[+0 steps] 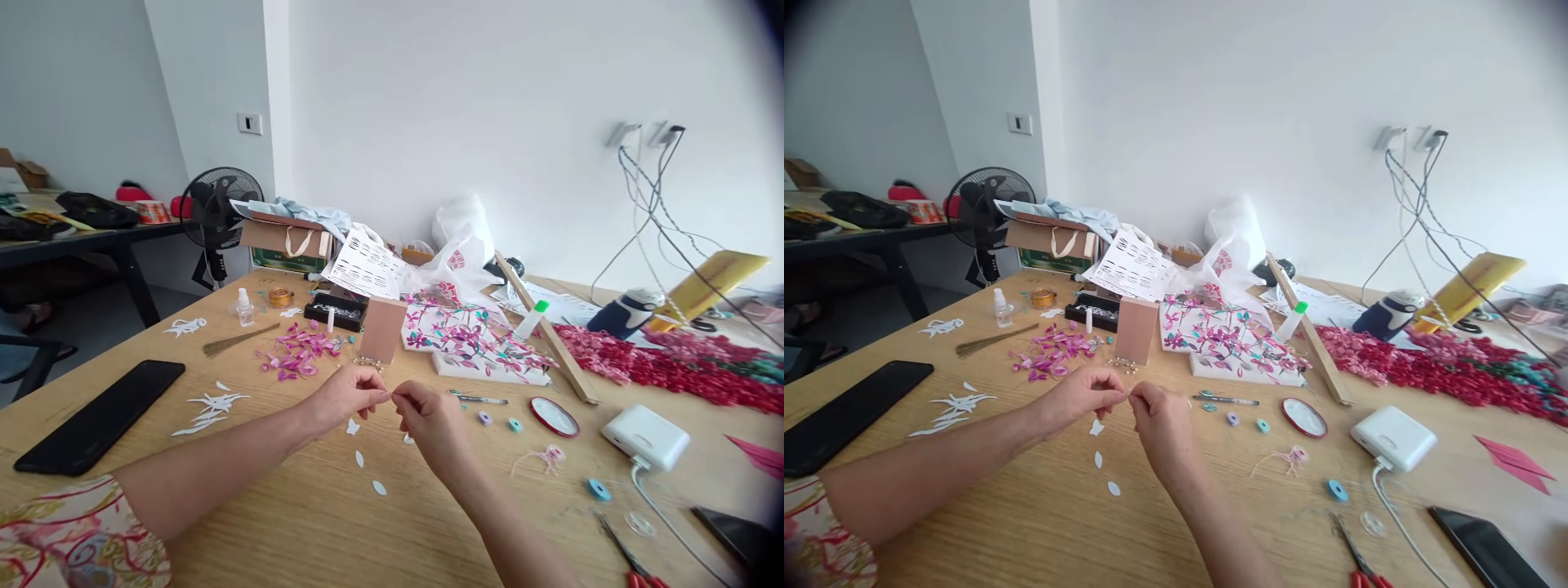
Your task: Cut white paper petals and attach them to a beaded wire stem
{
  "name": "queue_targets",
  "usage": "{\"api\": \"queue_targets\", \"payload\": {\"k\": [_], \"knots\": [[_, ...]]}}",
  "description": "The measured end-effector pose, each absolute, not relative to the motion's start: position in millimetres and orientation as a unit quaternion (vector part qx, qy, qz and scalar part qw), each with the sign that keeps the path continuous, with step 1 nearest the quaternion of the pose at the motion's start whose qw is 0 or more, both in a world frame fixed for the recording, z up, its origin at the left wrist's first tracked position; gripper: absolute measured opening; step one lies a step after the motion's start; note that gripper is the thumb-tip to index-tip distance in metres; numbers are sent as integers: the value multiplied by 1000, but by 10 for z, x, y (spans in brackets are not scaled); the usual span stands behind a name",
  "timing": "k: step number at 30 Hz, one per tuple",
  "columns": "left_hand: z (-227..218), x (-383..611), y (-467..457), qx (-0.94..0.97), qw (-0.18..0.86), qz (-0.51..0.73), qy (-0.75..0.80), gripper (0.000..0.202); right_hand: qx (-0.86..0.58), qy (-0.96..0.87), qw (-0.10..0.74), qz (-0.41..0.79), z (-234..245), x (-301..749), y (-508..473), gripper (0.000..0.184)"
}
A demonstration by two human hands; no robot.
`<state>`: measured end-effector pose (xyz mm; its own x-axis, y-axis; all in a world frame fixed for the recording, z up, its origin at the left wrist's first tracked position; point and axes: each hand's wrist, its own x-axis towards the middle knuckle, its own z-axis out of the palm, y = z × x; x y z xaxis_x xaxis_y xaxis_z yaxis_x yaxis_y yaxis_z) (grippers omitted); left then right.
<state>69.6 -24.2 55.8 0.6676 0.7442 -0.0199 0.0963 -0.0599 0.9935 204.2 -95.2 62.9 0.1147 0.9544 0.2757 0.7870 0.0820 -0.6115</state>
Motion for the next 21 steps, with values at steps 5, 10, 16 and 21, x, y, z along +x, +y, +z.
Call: {"api": "queue_targets", "payload": {"k": [5,10,16,21], "knots": [[474,688,-254,672,608,264,330,18,-666,-656,337,112,524,2026,-951,23],[415,675,-236,682,596,262,333,18,-670,-658,324,116,462,2022,-949,22],[425,584,-132,688,568,260,369,15,-690,-646,294,141,464,2221,-914,19],[414,484,-71,628,602,328,368,19,-706,-645,239,168,444,2490,-867,18]]}}
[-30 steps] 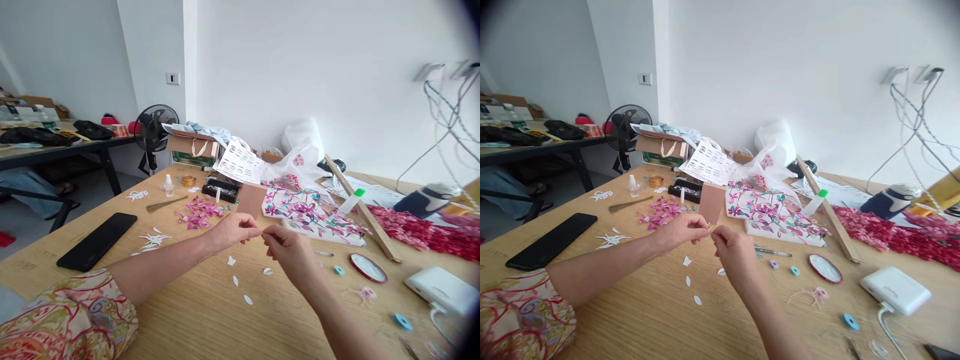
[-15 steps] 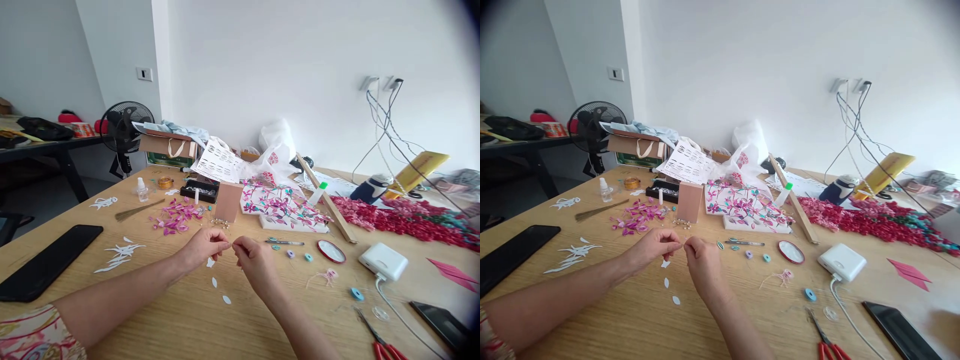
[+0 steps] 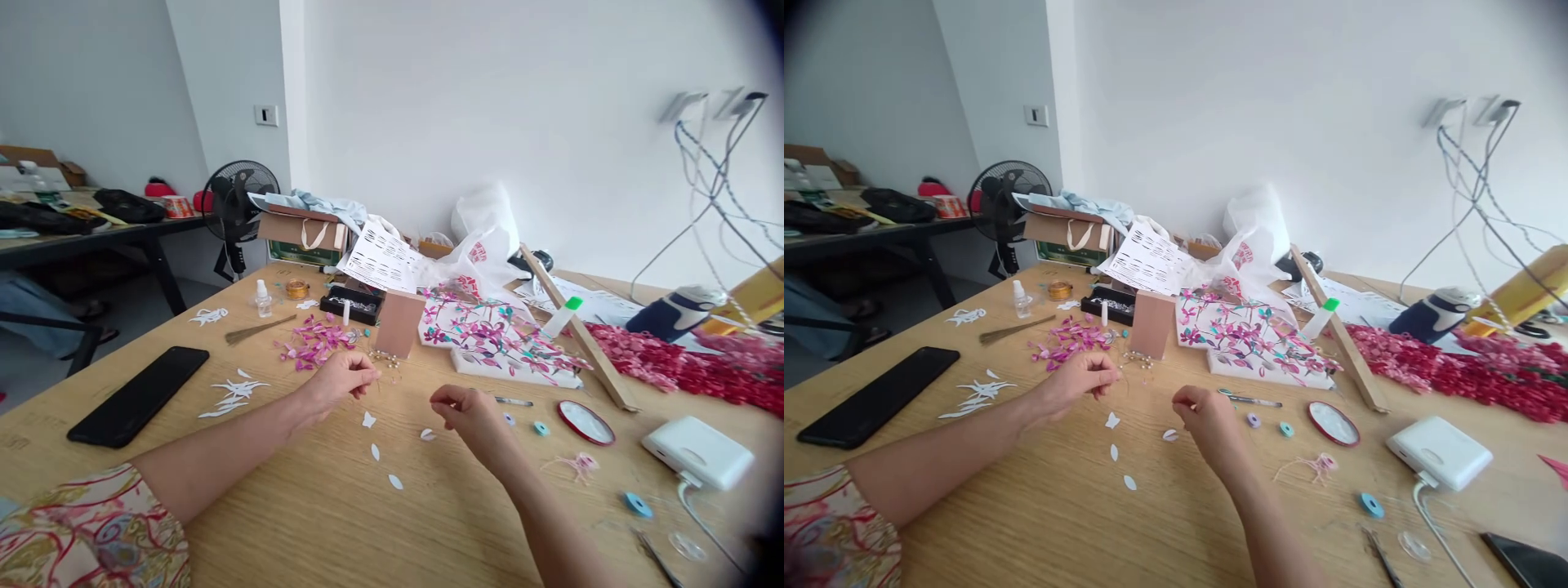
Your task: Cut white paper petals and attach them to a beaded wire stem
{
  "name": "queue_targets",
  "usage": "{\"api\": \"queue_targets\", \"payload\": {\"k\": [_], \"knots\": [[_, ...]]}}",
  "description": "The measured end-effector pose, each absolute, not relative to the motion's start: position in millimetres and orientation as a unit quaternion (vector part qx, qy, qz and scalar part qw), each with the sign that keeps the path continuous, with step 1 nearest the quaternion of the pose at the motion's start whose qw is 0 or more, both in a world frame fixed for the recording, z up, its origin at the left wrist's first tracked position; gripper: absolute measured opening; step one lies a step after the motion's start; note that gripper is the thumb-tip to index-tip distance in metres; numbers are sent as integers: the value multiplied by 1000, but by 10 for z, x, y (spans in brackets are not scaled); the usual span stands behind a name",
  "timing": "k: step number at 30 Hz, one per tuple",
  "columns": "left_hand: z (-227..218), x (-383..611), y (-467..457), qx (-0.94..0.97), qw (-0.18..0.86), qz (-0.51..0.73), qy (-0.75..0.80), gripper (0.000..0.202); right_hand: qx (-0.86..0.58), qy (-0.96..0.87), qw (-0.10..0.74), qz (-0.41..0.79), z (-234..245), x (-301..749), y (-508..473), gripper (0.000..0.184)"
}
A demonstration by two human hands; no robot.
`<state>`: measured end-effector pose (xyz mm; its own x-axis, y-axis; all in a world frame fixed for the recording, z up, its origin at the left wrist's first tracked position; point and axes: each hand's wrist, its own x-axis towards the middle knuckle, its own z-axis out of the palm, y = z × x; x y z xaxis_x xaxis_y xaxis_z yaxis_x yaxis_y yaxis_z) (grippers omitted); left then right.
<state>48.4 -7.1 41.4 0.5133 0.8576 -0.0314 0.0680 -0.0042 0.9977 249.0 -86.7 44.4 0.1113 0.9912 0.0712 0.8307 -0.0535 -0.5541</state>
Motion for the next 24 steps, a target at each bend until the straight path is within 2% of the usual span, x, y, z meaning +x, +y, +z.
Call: {"api": "queue_targets", "payload": {"k": [12,24], "knots": [[278,458,-77,581,653,326,360,24,-662,-716,117,190,318,2517,-844,15],[197,468,-87,592,657,318,342,21,-663,-719,89,189,371,2466,-858,12]]}}
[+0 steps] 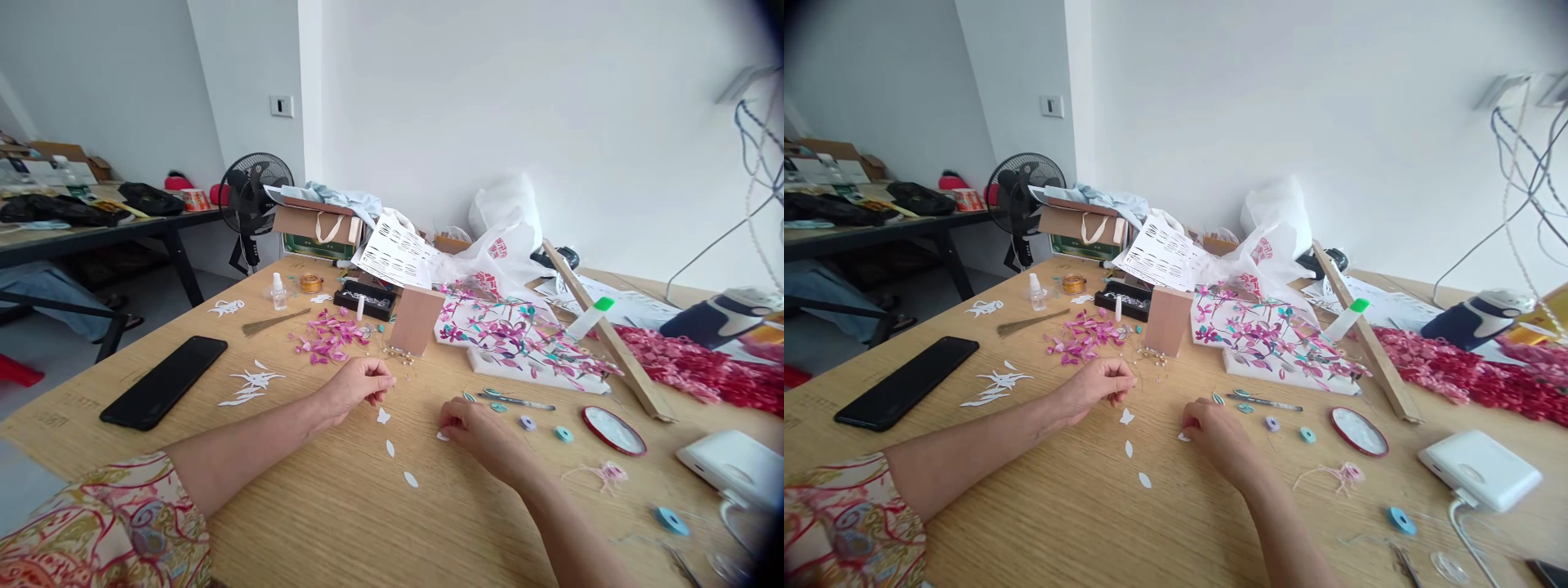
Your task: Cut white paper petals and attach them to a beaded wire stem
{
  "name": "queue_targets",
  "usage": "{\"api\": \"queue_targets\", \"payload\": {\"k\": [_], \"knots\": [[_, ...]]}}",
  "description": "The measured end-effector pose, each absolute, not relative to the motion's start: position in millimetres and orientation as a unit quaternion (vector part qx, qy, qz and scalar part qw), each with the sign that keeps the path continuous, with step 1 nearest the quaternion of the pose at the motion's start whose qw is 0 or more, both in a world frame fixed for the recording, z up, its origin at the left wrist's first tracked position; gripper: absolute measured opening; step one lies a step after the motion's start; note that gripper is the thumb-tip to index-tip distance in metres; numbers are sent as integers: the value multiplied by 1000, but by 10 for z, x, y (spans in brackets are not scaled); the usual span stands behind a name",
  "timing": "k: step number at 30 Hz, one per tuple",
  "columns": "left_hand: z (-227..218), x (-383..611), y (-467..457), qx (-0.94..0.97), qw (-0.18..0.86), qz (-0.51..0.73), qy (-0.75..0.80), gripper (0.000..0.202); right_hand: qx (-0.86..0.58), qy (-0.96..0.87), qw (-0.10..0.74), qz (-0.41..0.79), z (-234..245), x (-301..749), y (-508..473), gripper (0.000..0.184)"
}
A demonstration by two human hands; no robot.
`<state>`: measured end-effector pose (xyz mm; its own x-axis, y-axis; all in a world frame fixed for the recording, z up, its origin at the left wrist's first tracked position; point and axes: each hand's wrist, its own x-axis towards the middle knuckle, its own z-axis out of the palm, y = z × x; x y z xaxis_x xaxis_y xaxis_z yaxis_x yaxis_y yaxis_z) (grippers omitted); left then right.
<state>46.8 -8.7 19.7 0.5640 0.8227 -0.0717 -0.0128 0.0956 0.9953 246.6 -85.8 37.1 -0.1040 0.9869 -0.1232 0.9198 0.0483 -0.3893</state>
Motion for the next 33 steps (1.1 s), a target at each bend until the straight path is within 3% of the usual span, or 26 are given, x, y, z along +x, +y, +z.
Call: {"api": "queue_targets", "payload": {"k": [10,20,27,33], "knots": [[241,484,-140,589,663,309,343,22,-681,-694,139,187,363,2519,-872,13],[498,579,-222,639,640,288,315,21,-608,-610,377,341,399,2512,-851,13],[605,754,-239,695,624,244,261,15,-585,-588,434,351,424,2443,-857,15],[609,713,-249,673,684,171,222,18,-581,-559,448,385,440,2559,-850,13]]}}
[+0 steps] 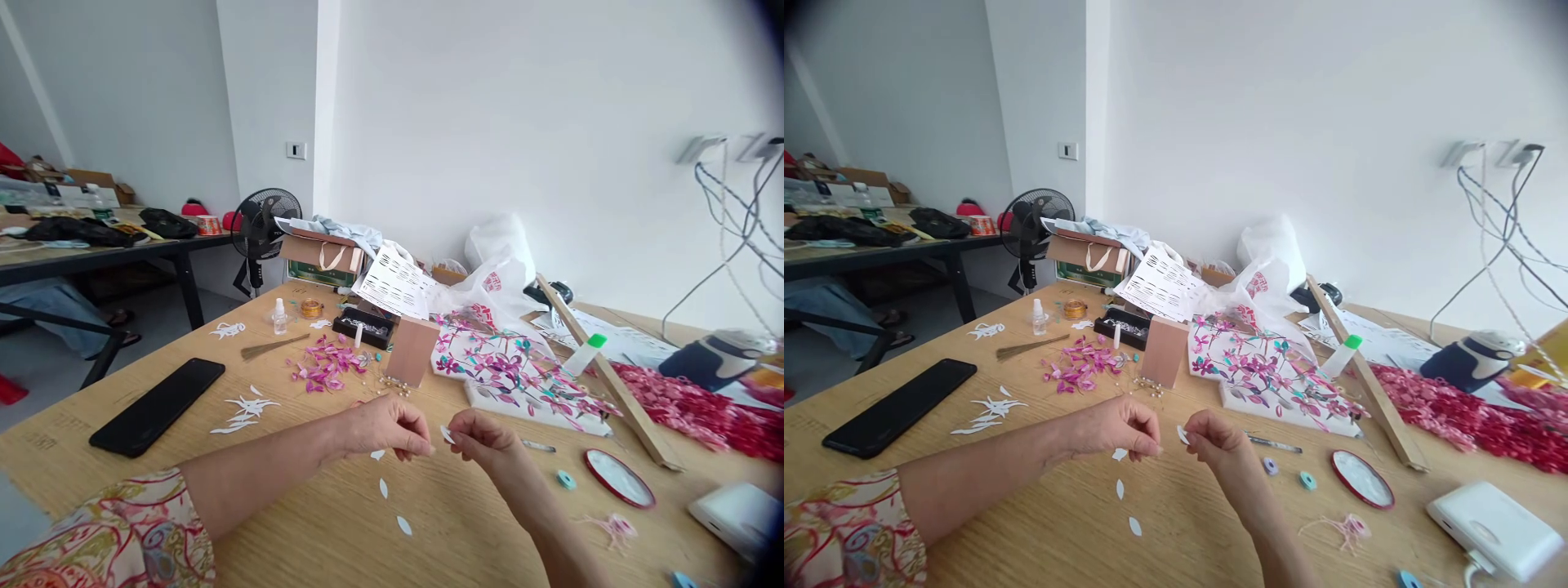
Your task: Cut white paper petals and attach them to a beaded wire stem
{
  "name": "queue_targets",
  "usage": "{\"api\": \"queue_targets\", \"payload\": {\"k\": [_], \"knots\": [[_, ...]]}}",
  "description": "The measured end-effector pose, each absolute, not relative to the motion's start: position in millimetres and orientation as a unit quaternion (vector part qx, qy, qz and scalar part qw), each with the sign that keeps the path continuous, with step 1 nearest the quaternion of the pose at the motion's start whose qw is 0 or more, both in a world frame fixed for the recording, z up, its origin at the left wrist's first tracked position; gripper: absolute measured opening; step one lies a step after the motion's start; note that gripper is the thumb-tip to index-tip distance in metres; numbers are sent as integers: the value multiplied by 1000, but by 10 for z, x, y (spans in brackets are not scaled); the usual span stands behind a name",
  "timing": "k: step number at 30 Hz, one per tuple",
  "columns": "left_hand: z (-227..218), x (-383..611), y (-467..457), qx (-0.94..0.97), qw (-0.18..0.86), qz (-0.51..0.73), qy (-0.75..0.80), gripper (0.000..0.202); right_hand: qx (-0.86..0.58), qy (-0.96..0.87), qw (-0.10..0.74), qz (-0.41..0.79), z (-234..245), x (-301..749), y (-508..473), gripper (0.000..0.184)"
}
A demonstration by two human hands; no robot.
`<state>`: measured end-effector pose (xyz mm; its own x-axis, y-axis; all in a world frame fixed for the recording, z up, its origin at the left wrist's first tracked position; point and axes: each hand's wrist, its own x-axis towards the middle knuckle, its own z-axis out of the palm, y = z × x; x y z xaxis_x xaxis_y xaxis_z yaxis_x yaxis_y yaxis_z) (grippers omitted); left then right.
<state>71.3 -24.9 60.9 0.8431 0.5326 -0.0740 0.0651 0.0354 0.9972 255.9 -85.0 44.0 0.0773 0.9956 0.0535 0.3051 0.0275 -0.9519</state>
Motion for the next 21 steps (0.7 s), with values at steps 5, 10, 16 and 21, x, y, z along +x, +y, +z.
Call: {"api": "queue_targets", "payload": {"k": [5,10,16,21], "knots": [[566,714,-235,670,679,182,239,20,-587,-534,452,406,466,2559,-864,13],[515,738,-192,717,627,181,245,10,-590,-546,445,394,468,2486,-866,14],[369,743,-55,740,561,209,306,8,-592,-540,506,320,556,2486,-907,20],[293,772,-41,737,549,224,324,15,-584,-603,443,314,572,2347,-958,20]]}}
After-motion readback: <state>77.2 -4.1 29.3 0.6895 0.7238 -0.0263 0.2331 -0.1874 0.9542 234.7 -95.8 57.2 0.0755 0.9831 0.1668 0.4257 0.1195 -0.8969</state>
